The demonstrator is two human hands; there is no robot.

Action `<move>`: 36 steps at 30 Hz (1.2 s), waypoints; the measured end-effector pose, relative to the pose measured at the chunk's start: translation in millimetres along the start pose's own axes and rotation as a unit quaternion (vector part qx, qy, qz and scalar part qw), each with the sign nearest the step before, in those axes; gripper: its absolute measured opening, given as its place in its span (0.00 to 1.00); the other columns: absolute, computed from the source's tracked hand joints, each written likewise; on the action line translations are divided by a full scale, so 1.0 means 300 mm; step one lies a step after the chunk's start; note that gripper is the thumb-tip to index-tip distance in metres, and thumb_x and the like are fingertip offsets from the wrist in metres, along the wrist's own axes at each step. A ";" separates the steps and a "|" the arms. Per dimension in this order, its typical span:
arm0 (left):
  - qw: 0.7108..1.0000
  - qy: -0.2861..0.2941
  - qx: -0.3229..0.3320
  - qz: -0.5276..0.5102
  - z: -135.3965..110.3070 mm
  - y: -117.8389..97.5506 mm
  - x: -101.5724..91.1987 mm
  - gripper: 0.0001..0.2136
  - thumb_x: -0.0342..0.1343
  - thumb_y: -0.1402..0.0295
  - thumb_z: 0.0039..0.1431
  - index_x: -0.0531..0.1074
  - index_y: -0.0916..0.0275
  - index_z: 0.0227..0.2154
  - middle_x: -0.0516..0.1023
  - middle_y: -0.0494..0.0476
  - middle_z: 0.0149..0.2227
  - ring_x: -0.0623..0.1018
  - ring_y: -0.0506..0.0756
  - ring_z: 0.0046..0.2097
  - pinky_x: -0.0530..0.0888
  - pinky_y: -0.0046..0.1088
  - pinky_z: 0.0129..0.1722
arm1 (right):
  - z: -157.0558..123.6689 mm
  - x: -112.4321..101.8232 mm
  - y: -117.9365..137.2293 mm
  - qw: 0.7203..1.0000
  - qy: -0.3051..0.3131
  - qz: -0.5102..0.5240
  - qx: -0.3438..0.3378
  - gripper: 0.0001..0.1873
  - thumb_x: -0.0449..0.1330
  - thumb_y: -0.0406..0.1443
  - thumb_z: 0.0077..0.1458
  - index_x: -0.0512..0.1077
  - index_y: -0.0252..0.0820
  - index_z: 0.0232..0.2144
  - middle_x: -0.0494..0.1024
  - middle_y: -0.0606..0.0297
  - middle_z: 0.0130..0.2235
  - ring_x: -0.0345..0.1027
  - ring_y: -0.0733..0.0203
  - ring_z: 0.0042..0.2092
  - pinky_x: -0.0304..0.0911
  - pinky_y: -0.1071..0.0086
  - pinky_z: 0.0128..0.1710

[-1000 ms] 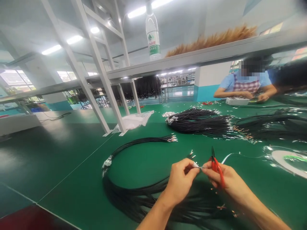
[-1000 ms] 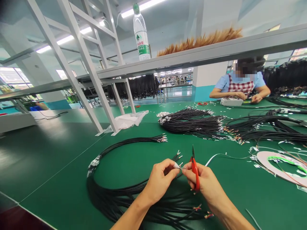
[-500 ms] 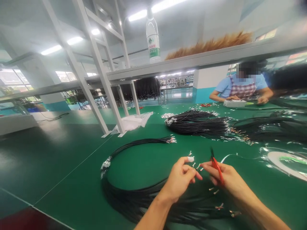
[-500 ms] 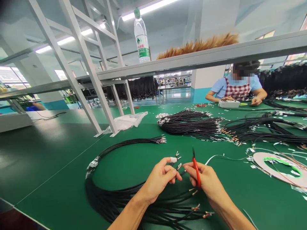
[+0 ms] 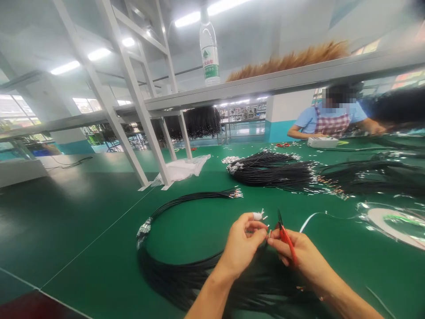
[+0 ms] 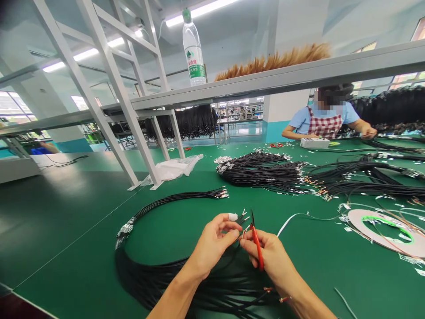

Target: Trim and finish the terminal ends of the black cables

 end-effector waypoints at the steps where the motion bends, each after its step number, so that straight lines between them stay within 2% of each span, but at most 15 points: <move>1: 1.000 -0.003 0.003 -0.003 -0.001 -0.005 0.001 0.12 0.60 0.74 0.52 0.70 0.65 0.41 0.78 0.57 0.37 0.75 0.52 0.38 0.68 0.27 0.39 | -0.005 0.004 0.008 1.000 0.000 -0.011 -0.003 0.21 0.67 0.51 0.40 0.70 0.41 0.24 0.61 0.78 0.13 0.50 0.71 0.16 0.42 0.74 0.18; 7: 0.999 -0.032 0.013 -0.016 -0.005 -0.008 0.004 0.12 0.60 0.77 0.49 0.71 0.65 0.38 0.76 0.51 0.28 0.74 0.49 0.31 0.69 0.25 0.36 | -0.031 0.024 0.044 0.997 0.004 -0.078 -0.020 0.17 0.65 0.48 0.41 0.69 0.41 0.23 0.59 0.78 0.14 0.50 0.69 0.17 0.45 0.73 0.18; 12: 0.997 -0.074 0.018 -0.001 -0.002 -0.001 -0.015 0.11 0.60 0.78 0.48 0.69 0.64 0.36 0.74 0.47 0.24 0.71 0.47 0.27 0.67 0.22 0.31 | -0.017 0.023 0.043 0.989 -0.004 -0.142 -0.037 0.17 0.58 0.50 0.45 0.67 0.43 0.23 0.59 0.77 0.15 0.52 0.68 0.17 0.48 0.73 0.18; 15: 0.996 -0.083 0.013 0.000 -0.001 0.009 -0.015 0.10 0.58 0.77 0.49 0.68 0.64 0.35 0.72 0.47 0.24 0.71 0.47 0.26 0.68 0.22 0.29 | -0.006 0.023 0.038 0.977 -0.003 -0.207 -0.050 0.18 0.52 0.51 0.49 0.67 0.43 0.25 0.61 0.75 0.16 0.55 0.65 0.17 0.51 0.72 0.17; 17: 0.997 -0.081 0.013 -0.001 0.000 0.016 -0.011 0.08 0.56 0.77 0.50 0.67 0.64 0.34 0.71 0.47 0.25 0.72 0.47 0.24 0.68 0.23 0.27 | -0.004 0.011 0.047 0.959 -0.010 -0.274 -0.071 0.19 0.49 0.50 0.53 0.68 0.43 0.25 0.63 0.73 0.17 0.59 0.64 0.19 0.53 0.72 0.18; 20: 0.996 -0.089 0.023 0.007 0.001 0.020 -0.014 0.07 0.53 0.77 0.53 0.65 0.63 0.34 0.70 0.47 0.26 0.72 0.46 0.23 0.68 0.22 0.27 | -0.016 -0.041 0.087 0.899 -0.063 -0.417 -0.120 0.22 0.48 0.51 0.56 0.68 0.43 0.22 0.69 0.67 0.18 0.64 0.58 0.21 0.52 0.69 0.21; 22: 0.995 -0.097 0.030 0.017 0.002 0.020 -0.020 0.06 0.52 0.77 0.54 0.65 0.63 0.35 0.69 0.47 0.26 0.72 0.46 0.24 0.68 0.22 0.26 | -0.033 -0.080 0.120 0.834 -0.105 -0.518 -0.156 0.22 0.51 0.51 0.56 0.72 0.42 0.23 0.74 0.60 0.18 0.68 0.50 0.21 0.45 0.67 0.22; 25: 0.993 -0.103 0.038 0.034 0.004 0.022 -0.025 0.05 0.51 0.76 0.55 0.65 0.63 0.35 0.69 0.47 0.27 0.72 0.46 0.24 0.67 0.22 0.26 | -0.063 -0.100 0.155 0.735 -0.119 -0.630 -0.221 0.18 0.55 0.47 0.55 0.77 0.41 0.29 0.78 0.54 0.19 0.73 0.42 0.21 0.39 0.68 0.22; 29: 0.992 -0.102 0.048 0.057 0.002 0.026 -0.023 0.06 0.50 0.76 0.56 0.65 0.62 0.36 0.69 0.47 0.28 0.72 0.46 0.24 0.67 0.22 0.27 | -0.104 -0.063 0.170 0.622 -0.104 -0.713 -0.305 0.09 0.59 0.36 0.51 0.76 0.41 0.23 0.76 0.58 0.15 0.72 0.46 0.17 0.38 0.69 0.20; 33: 0.991 -0.093 0.056 0.073 -0.003 0.025 -0.015 0.06 0.49 0.75 0.58 0.65 0.62 0.38 0.69 0.48 0.30 0.72 0.47 0.26 0.68 0.23 0.28 | -0.128 -0.017 0.190 0.546 -0.109 -0.749 -0.361 0.04 0.64 0.29 0.45 0.75 0.40 0.21 0.75 0.61 0.14 0.70 0.50 0.16 0.44 0.69 0.19; 36: 0.991 -0.087 0.058 0.081 -0.008 0.020 -0.008 0.06 0.49 0.76 0.58 0.64 0.62 0.38 0.68 0.48 0.30 0.72 0.47 0.26 0.68 0.23 0.29 | -0.131 -0.005 0.208 0.516 -0.137 -0.760 -0.371 0.08 0.68 0.25 0.37 0.74 0.40 0.19 0.74 0.61 0.14 0.69 0.50 0.15 0.46 0.69 0.19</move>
Point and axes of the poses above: each hand's wrist, its own z-axis towards the middle knuckle, its own x-axis out of the palm, y = z × x, the point moved 7 cm from there along z, towards the middle knuckle
